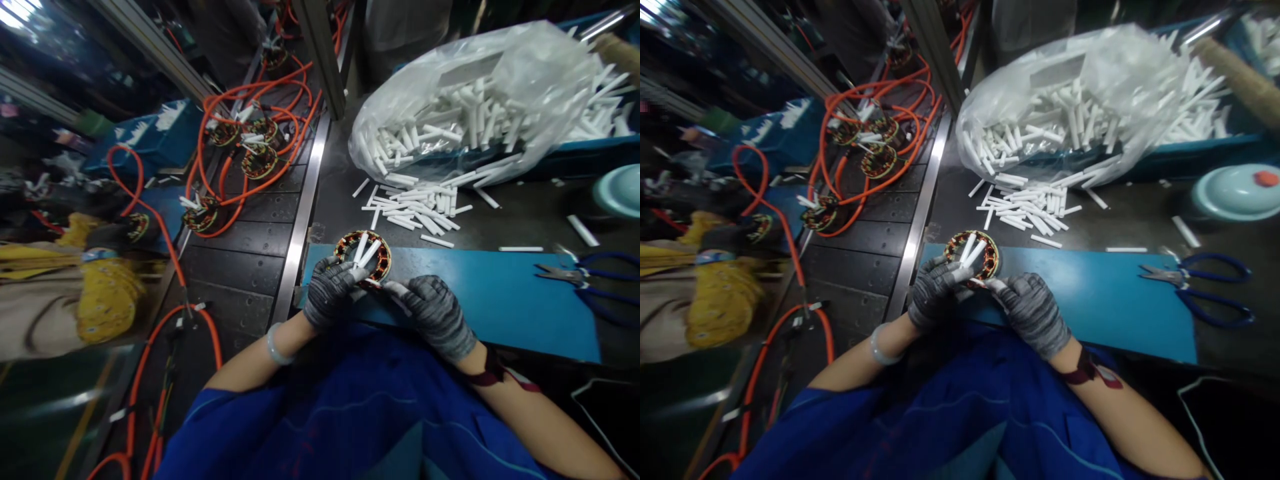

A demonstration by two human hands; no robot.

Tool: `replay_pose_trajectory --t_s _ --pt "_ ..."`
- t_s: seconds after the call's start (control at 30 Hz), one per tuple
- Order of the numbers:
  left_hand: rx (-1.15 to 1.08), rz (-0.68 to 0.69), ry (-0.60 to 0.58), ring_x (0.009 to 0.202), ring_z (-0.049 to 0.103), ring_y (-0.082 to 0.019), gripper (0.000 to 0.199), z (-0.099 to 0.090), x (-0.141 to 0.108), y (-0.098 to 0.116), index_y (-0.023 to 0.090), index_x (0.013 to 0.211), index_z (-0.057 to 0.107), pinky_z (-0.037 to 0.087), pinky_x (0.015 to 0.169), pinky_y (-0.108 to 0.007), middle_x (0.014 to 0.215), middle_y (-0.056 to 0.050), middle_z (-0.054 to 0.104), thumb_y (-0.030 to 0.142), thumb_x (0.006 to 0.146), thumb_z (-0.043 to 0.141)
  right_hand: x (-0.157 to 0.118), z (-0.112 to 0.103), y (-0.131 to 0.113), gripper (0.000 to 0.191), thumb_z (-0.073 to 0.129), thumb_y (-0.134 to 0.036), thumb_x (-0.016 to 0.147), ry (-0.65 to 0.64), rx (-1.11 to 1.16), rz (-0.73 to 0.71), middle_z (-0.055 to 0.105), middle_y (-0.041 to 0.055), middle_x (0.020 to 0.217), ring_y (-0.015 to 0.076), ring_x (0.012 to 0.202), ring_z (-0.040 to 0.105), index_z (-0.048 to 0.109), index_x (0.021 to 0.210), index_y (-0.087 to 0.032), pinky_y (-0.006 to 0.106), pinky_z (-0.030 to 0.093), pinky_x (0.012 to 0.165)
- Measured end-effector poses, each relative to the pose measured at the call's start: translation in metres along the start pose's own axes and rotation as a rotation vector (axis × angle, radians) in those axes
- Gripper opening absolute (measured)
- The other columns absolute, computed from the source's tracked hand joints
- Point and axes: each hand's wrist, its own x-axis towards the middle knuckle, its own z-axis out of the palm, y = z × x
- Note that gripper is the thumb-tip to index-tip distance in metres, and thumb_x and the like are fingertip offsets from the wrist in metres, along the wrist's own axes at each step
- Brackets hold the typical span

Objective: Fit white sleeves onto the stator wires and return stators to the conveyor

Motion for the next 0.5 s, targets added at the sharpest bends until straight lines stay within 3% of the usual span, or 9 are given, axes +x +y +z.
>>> replay_pose_trajectory --t_s 0.1,0.23,0.33,0.43,0.5 --pt "-0.022 -0.001 0.014 0.096 0.076 -0.018 0.022 0.001 0.000 0.000 0.026 0.110 0.074 0.052 0.104 -0.037 0.096 0.000 0.081 0.036 0.091 0.076 0.003 0.009 -0.002 0.033 0.048 -0.034 0.104 -0.046 0.121 0.115 0.072 0.0077 0.074 0.0210 0.071 0.065 0.079 0.104 -0.021 0.034 0.053 0.069" --pt "-0.016 0.001 0.047 0.095 0.076 -0.019 0.024 0.002 0.001 0.001 0.024 0.111 0.074 0.053 0.101 -0.036 0.096 -0.001 0.081 0.036 0.090 0.077 0.010 0.005 -0.008 0.039 0.044 -0.046 0.104 -0.245 0.693 0.372 0.075 0.0042 0.082 0.0181 0.070 0.066 0.076 0.105 -0.025 0.033 0.056 0.069" --pt "-0.008 -0.028 -0.002 0.095 0.077 -0.020 0.024 0.002 0.001 0.000 0.026 0.109 0.075 0.053 0.101 -0.038 0.096 -0.002 0.081 0.039 0.089 0.077 0.018 0.001 -0.015 0.050 0.037 -0.056 0.105 -0.445 1.052 0.569 0.059 -0.0021 0.054 0.0140 0.046 0.051 0.075 0.095 -0.024 0.029 0.048 0.048" --pt "-0.014 -0.020 -0.036 0.097 0.076 -0.021 0.028 0.002 0.000 -0.002 0.025 0.113 0.074 0.053 0.102 -0.039 0.101 -0.004 0.081 0.040 0.090 0.075 0.022 0.007 -0.019 0.060 0.031 -0.062 0.104 -0.506 1.166 0.684 0.038 -0.0070 0.042 0.0120 0.035 0.036 0.071 0.087 -0.020 0.027 0.037 0.036" --pt "-0.015 -0.024 -0.033 0.097 0.076 -0.022 0.030 0.002 -0.001 -0.003 0.024 0.113 0.075 0.053 0.103 -0.040 0.101 -0.005 0.081 0.042 0.089 0.075 0.019 0.013 -0.020 0.064 0.027 -0.062 0.105 -0.445 1.072 0.630 0.037 -0.0070 0.040 0.0119 0.033 0.036 0.071 0.084 -0.021 0.026 0.038 0.035"
